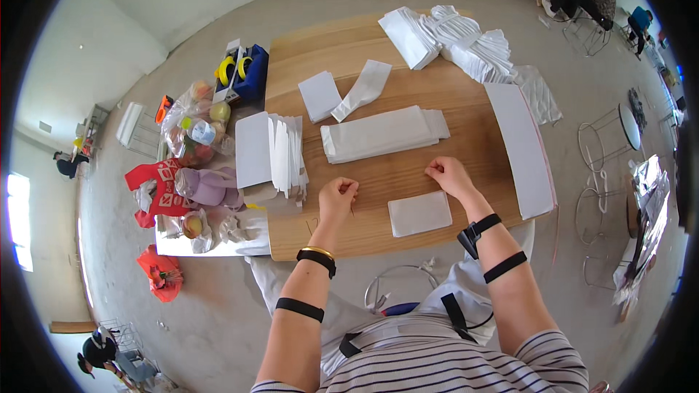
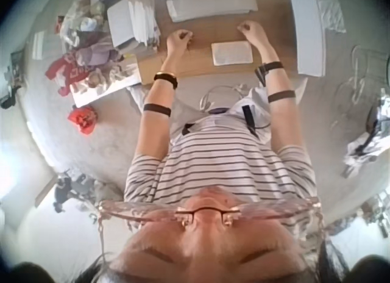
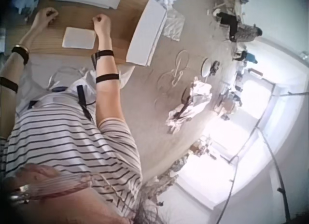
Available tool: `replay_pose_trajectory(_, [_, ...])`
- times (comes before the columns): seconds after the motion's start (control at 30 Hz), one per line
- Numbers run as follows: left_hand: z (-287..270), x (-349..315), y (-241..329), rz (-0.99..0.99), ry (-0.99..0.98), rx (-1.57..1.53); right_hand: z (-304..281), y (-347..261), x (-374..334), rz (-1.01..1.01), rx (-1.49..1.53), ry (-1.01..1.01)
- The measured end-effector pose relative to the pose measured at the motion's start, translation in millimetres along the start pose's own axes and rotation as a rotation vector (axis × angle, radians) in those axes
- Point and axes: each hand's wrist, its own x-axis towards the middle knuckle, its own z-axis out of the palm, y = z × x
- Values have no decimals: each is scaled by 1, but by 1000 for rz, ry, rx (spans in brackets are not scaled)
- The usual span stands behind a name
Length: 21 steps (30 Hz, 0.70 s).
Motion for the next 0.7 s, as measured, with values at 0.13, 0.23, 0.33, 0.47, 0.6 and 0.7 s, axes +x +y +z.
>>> replay_pose_trajectory(0.13, [-1,2,-1,8,12,-2,2,-2,0,-18,6,17])
replay_pose_trajectory(0.23, [-4,0,-5,14,24,-2,5,-6,-2,-7,1,-1])
replay_pose_trajectory(0.33, [-1,-4,-3,51,28,13,8,-2,-4,-27,-20,42])
replay_pose_trajectory(0.47, [6,-11,2,82,141,-100,20,-7,-7,-18,493,-29])
replay_pose_trajectory(0.6, [-8,-16,-33,47,285,-56,57,-41,-25,-217,571,23])
replay_pose_trajectory(0.7, [31,-19,33,298,187,98,31,-37,-29,-184,492,37])
